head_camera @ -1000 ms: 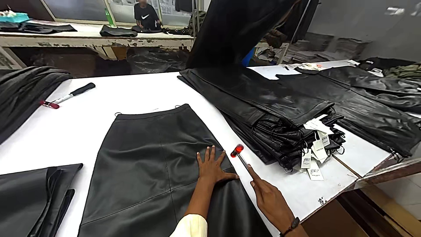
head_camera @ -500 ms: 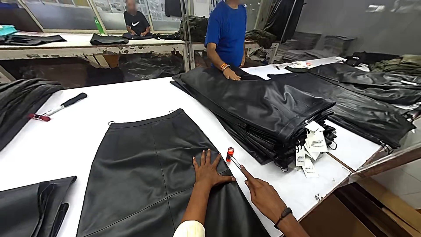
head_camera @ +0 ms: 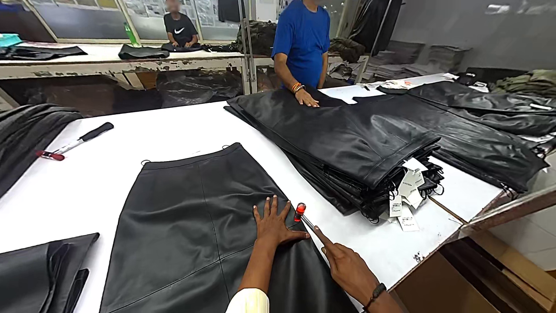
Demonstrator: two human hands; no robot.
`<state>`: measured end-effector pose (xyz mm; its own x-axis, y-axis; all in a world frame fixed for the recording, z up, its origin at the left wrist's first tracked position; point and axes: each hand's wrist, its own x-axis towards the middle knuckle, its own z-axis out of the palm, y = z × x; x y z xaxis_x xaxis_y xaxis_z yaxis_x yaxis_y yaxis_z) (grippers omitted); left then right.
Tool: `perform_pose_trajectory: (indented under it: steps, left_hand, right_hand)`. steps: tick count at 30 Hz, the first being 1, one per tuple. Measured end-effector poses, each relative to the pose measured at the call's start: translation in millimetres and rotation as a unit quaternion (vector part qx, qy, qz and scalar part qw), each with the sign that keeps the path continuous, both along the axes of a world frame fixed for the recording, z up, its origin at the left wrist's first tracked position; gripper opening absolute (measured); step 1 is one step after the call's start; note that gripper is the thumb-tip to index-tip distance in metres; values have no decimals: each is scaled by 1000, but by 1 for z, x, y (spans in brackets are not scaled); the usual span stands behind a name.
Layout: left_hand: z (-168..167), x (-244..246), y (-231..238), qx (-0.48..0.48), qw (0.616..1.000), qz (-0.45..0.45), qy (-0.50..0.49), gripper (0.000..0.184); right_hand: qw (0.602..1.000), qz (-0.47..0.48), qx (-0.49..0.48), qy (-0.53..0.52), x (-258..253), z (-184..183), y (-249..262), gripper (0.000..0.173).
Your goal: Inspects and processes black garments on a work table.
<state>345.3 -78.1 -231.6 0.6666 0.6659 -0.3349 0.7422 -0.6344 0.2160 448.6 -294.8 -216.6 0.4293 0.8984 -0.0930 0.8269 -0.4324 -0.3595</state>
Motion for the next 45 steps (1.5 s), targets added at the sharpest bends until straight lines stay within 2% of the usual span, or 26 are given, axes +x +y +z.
perform_pose_trajectory:
  steps: [3, 4, 5, 7, 8, 11, 12, 13, 15, 16, 19, 20, 22, 23, 24, 26, 28, 32, 36, 38, 42, 45]
  left_hand:
    - [2, 1, 3, 0, 1000, 3, -2, 132]
    - [1, 1, 3, 0, 1000, 2, 0, 132]
    - [1, 1, 2, 0, 1000, 2, 1, 132]
    - [1, 0, 1, 2, 1000, -2, 6, 133]
    - [1, 0, 0, 2, 1000, -5, 7, 134]
    - [5, 0, 1, -5, 1000, 2, 3, 135]
    - [5, 0, 1, -8, 1000, 3, 5, 135]
    - [5, -1, 1, -9, 1000, 3, 8, 135]
    - [2, -2, 0, -2, 1000, -2, 10, 137]
    - [1, -1, -1, 1, 1000, -5, 10, 139]
    - [3, -1, 2, 0, 1000, -1, 10, 139]
    - [2, -2, 1, -1, 1000, -1, 10, 139]
    - [1, -2, 0, 0, 1000, -2, 13, 139]
    - [-1, -3, -1, 5, 1000, -3, 7, 140]
    - [-2, -3, -2, 12, 1000, -2, -4, 140]
    - [-1, -3, 0, 23, 1000, 1, -16, 139]
    - [-4, -6, -2, 33, 999, -1, -26, 138]
    - [-21, -10, -8, 112, 989, -13, -96, 131]
    - [-38, -11, -14, 234, 952, -99, -170, 100]
    - [-37, -11, -19, 216, 958, -118, -147, 93]
    - [-28, -10, -32, 143, 982, -88, -83, 90]
    - [-25, -8, -35, 111, 989, -68, -66, 91]
  right_hand:
    - [980, 7, 193, -44, -5, -2, -8, 50]
    - [976, 5, 210, -54, -8, -4, -11, 50]
    - [983, 3, 174, -58, -10, -5, -16, 50]
    - [1000, -9, 13, -24, -8, -2, -21, 53]
    - [1000, -12, 0, -21, -7, -1, -23, 53]
    - [984, -2, 170, -58, -9, -2, -29, 49]
    - [980, -1, 188, -64, -11, -5, -31, 48]
    - [986, -2, 156, -61, -11, -9, -33, 49]
    - [999, -9, 32, -27, -7, -8, -36, 52]
    - [999, -11, 31, -24, -5, -6, -37, 52]
    - [982, -4, 181, -54, -8, -6, -40, 49]
    - [983, -4, 174, -57, -10, -7, -42, 49]
    - [999, -13, 35, -37, -10, -5, -44, 53]
    - [1000, -20, -1, -16, -8, -4, -45, 53]
    - [1000, -26, 10, -3, -5, -3, -46, 52]
    - [991, -31, 130, 2, 1, -7, -51, 51]
    - [979, -50, 196, -2, 2, -12, -61, 50]
    - [978, -122, 139, 90, 4, -13, -100, 56]
    - [953, -197, 110, 201, 6, -11, -135, 63]
    - [943, -210, 117, 231, 8, -12, -146, 63]
    - [917, -239, 139, 287, 5, -20, -150, 63]
    - [913, -241, 145, 295, -2, -23, -148, 65]
